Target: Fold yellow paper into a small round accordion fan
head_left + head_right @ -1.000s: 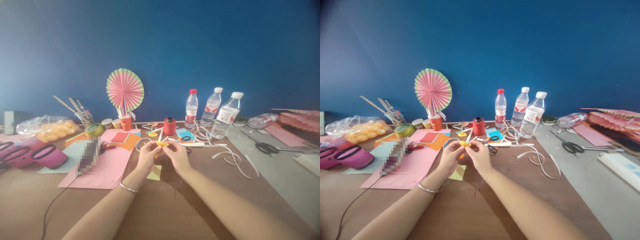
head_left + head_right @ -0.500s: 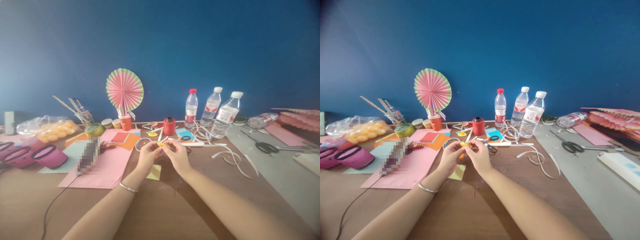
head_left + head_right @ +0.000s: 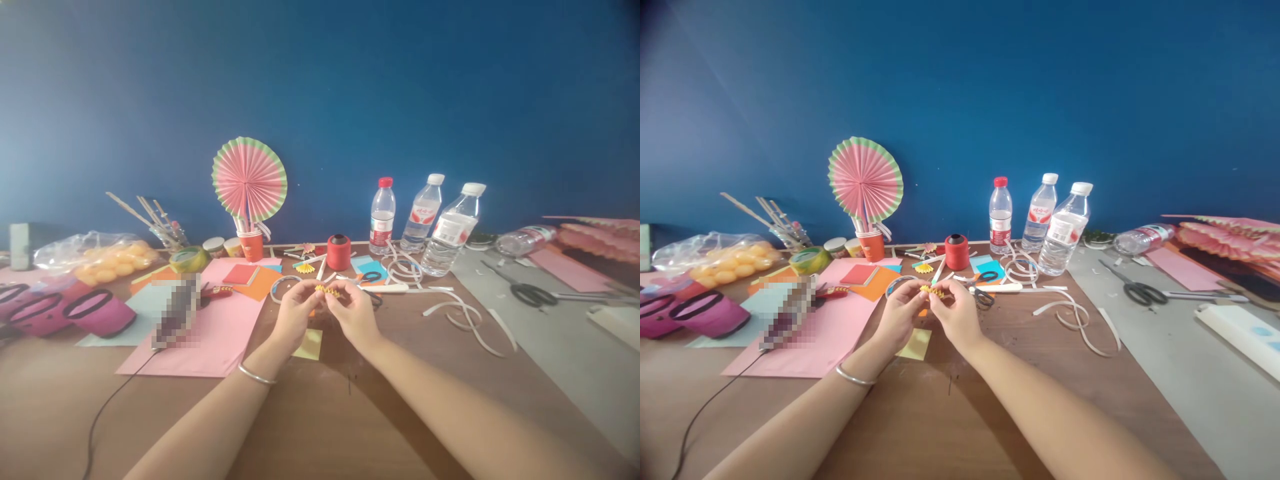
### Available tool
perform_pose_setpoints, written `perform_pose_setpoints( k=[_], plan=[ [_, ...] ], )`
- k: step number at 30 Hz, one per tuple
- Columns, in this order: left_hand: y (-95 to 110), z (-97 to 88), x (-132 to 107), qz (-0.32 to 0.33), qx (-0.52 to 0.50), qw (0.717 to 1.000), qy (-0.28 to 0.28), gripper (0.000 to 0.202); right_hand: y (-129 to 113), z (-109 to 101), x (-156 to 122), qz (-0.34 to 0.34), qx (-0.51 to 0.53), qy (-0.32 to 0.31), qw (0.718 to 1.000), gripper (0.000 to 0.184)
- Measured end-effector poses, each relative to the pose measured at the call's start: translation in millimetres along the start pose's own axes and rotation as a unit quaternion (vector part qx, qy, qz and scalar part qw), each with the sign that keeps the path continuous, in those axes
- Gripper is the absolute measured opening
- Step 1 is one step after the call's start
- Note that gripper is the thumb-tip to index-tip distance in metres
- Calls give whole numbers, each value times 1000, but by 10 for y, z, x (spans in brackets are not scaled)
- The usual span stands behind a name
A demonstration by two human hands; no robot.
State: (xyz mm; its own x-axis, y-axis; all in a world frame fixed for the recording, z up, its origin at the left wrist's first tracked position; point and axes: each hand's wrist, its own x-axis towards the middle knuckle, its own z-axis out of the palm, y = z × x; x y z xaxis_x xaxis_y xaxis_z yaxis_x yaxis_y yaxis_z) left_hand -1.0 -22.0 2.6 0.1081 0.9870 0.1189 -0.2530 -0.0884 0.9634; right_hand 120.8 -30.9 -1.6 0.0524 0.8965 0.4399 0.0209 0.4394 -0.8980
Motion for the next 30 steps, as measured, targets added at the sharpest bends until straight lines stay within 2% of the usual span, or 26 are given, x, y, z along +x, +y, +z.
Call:
perform_pose_setpoints(
  k=[10,16,30],
  plan=[
    [62,52,-16,-23,-84,996,-5,19,4,4,-10,8,15,7,1000,9],
    [56,57,-11,-12,-62,998,-6,17,5,8,-8,21,37,-3,999,12],
    [16,32,0,-10,-21,1000,-2,22,0,9,-4,9,12,11,1000,13]
  ],
)
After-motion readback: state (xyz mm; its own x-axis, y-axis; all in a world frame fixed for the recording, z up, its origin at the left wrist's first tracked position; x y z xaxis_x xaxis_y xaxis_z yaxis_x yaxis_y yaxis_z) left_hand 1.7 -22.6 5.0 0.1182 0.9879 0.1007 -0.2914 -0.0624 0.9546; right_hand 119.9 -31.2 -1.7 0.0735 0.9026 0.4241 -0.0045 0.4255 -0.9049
